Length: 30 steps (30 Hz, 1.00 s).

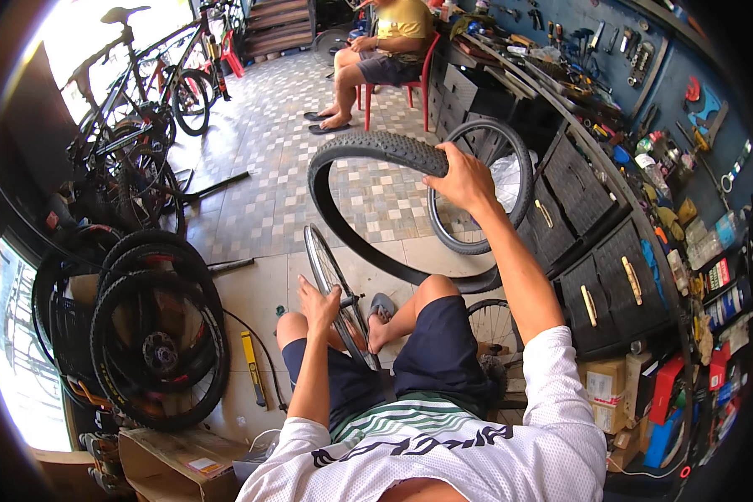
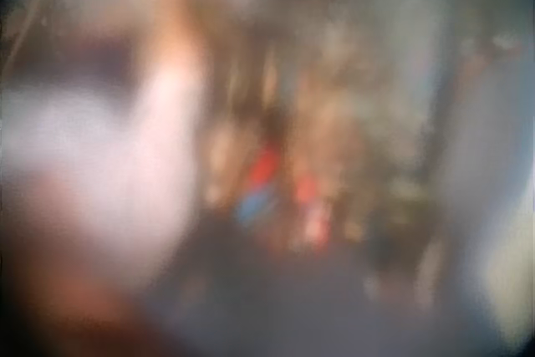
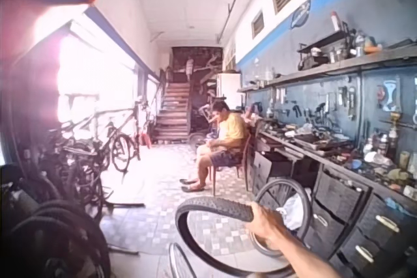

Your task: The person removes a bicycle tire from the rim, uses a pressure gauge to check the inner tube, and then reinstalls the tire onto the rim. The person handles the tire, inner tube, and rim by hand while seated on the floor.

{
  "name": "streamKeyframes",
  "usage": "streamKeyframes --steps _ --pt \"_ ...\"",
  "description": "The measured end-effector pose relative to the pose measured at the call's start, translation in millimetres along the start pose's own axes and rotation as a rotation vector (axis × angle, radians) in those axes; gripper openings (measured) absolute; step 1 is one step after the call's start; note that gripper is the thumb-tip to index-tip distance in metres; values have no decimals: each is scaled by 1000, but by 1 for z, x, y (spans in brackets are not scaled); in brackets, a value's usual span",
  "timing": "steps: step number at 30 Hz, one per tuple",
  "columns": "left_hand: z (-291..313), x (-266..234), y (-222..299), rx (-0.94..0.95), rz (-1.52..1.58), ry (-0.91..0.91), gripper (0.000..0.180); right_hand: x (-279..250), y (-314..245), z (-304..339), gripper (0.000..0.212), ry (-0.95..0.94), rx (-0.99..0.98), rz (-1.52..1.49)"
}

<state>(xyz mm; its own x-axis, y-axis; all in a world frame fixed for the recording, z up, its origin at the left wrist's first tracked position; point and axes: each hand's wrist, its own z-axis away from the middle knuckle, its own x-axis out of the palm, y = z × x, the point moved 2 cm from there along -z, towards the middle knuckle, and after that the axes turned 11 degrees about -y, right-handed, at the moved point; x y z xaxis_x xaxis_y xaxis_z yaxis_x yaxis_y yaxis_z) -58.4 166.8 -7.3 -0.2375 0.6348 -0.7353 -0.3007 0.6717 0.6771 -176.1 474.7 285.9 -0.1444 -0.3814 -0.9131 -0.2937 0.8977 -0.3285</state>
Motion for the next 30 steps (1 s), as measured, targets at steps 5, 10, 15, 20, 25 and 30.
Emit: streamKeyframes --steps 5,10,15,20,25,30 --pt "-2 19 -14 2 487 -165 59 -9 -22 -15 62 97 -48 26" --pt "-16 20 -29 141 546 117 44 -13 -45 -31 61 214 -72 -49" --pt "-36 15 -35 38 533 59 42 19 -48 -30 63 251 -30 -179" --pt "-49 14 -13 35 593 6 43 90 -41 -22 65 237 89 -261" --pt "-55 16 6 37 602 -44 37 175 -32 3 64 105 215 -328" --pt "-73 10 23 -7 624 -56 28 234 -25 23 68 -69 287 -278"
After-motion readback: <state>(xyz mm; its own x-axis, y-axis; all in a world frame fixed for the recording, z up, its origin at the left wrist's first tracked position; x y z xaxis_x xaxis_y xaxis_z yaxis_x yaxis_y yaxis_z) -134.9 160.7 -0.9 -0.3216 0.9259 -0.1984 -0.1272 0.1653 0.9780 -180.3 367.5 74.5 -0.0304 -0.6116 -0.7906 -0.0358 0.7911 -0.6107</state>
